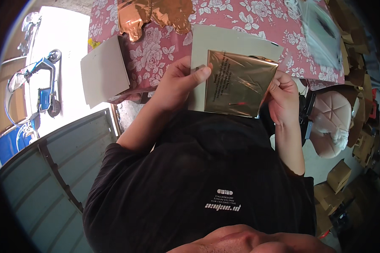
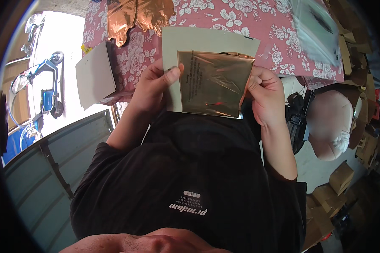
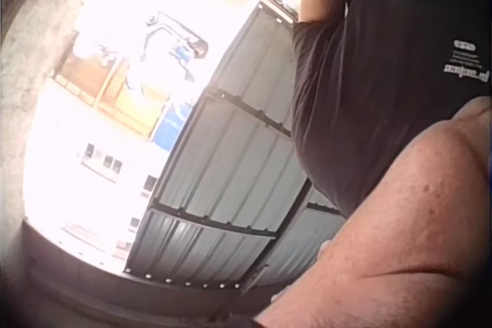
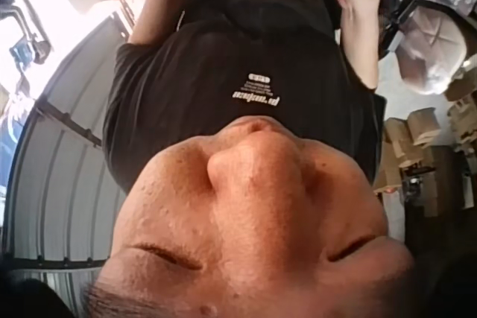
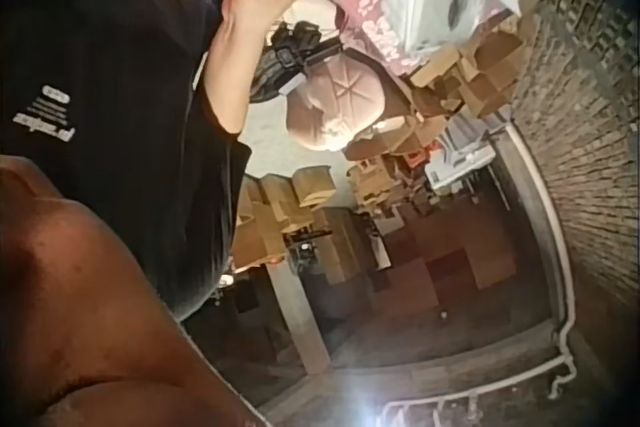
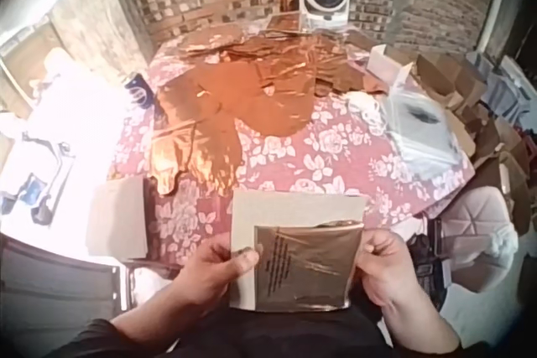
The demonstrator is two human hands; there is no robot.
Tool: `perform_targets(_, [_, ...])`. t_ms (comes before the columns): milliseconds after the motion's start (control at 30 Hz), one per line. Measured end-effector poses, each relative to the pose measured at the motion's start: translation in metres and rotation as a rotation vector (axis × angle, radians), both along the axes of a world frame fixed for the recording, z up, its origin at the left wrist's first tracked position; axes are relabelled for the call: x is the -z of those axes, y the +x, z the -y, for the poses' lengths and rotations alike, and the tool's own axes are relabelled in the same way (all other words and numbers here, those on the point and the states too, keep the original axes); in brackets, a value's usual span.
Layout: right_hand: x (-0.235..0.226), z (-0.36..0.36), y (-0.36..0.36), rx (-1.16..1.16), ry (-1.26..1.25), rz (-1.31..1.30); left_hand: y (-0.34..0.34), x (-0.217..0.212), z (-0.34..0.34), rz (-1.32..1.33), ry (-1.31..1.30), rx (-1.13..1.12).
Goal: Folding and placing rose gold balloons into plastic packaging sleeves with cardboard backings.
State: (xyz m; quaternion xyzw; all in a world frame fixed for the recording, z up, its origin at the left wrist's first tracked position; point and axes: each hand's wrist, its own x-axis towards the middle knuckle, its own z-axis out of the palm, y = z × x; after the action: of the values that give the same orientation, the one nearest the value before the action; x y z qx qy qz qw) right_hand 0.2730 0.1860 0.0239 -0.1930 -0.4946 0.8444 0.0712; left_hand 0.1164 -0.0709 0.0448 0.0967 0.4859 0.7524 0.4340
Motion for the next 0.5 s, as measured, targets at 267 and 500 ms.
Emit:
perform_targets(267, [0.001,-0.006,0.008,-0.208,0.019,-0.004,0.002,-0.005,0.001,0.034,0.037,-0.010])
perform_targets(500, [-0.001,0.002,0.008,-0.130,0.161,0.001,0.003,-0.001,0.000,0.012,0.048,-0.025])
